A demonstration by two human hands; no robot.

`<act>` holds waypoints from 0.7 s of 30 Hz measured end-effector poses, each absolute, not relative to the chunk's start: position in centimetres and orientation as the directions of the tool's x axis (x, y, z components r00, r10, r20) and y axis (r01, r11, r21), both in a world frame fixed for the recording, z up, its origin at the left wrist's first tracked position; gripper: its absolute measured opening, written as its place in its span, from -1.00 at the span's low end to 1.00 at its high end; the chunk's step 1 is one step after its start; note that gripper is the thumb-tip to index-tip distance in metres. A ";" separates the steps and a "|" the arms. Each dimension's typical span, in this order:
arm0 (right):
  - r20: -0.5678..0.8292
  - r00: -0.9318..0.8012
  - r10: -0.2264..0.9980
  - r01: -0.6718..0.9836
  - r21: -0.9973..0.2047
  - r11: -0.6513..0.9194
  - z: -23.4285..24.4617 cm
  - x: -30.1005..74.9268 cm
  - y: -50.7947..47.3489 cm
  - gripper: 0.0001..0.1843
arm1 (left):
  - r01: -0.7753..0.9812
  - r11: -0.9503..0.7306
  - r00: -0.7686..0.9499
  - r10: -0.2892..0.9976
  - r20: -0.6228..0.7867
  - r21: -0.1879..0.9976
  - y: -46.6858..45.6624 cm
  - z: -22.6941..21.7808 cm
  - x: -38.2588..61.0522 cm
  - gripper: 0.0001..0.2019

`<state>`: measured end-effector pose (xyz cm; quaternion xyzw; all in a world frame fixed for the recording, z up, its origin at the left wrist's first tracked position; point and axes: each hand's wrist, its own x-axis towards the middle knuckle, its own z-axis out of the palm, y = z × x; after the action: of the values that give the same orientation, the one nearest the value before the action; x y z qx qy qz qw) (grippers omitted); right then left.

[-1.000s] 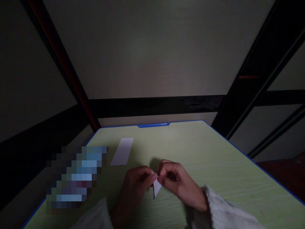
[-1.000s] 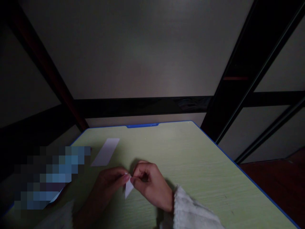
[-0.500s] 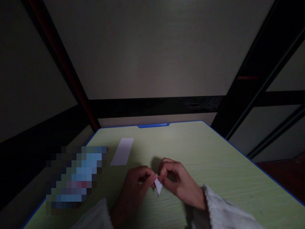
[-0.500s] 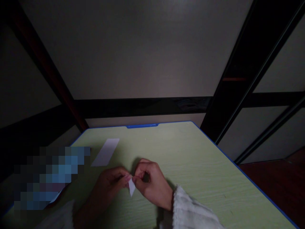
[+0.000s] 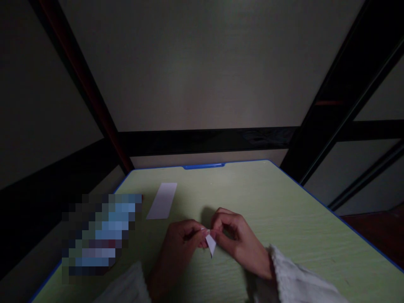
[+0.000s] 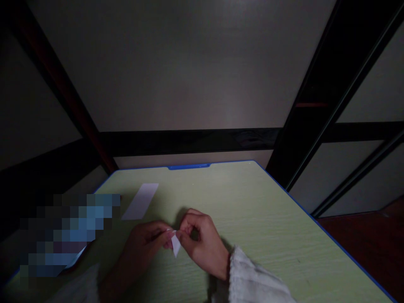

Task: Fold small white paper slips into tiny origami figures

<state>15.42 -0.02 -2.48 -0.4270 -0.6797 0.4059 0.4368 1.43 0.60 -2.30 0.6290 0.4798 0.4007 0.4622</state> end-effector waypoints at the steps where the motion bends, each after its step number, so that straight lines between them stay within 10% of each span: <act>1: 0.230 -0.238 0.944 0.204 -0.938 0.280 -2.5 15.4 0.0 -0.85 | 0.238 -0.129 0.203 0.976 0.081 0.963 0.6 -2.3 1.4 -0.84; 8: 0.084 -0.254 0.964 0.098 -0.989 0.112 -3.0 14.9 -0.5 -0.84 | 0.145 -0.267 0.154 0.957 0.245 0.953 0.7 -2.4 1.2 -0.89; 21: 0.110 -0.226 0.968 -0.112 -0.990 0.086 -2.0 14.7 -0.6 -0.66 | -0.010 -0.055 0.156 0.986 0.055 0.998 0.3 -1.9 1.6 -0.82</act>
<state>14.66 -0.57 -2.00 -0.3870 -0.5532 0.5543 0.4869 1.65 0.34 -1.89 0.5498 0.4438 0.4743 0.5251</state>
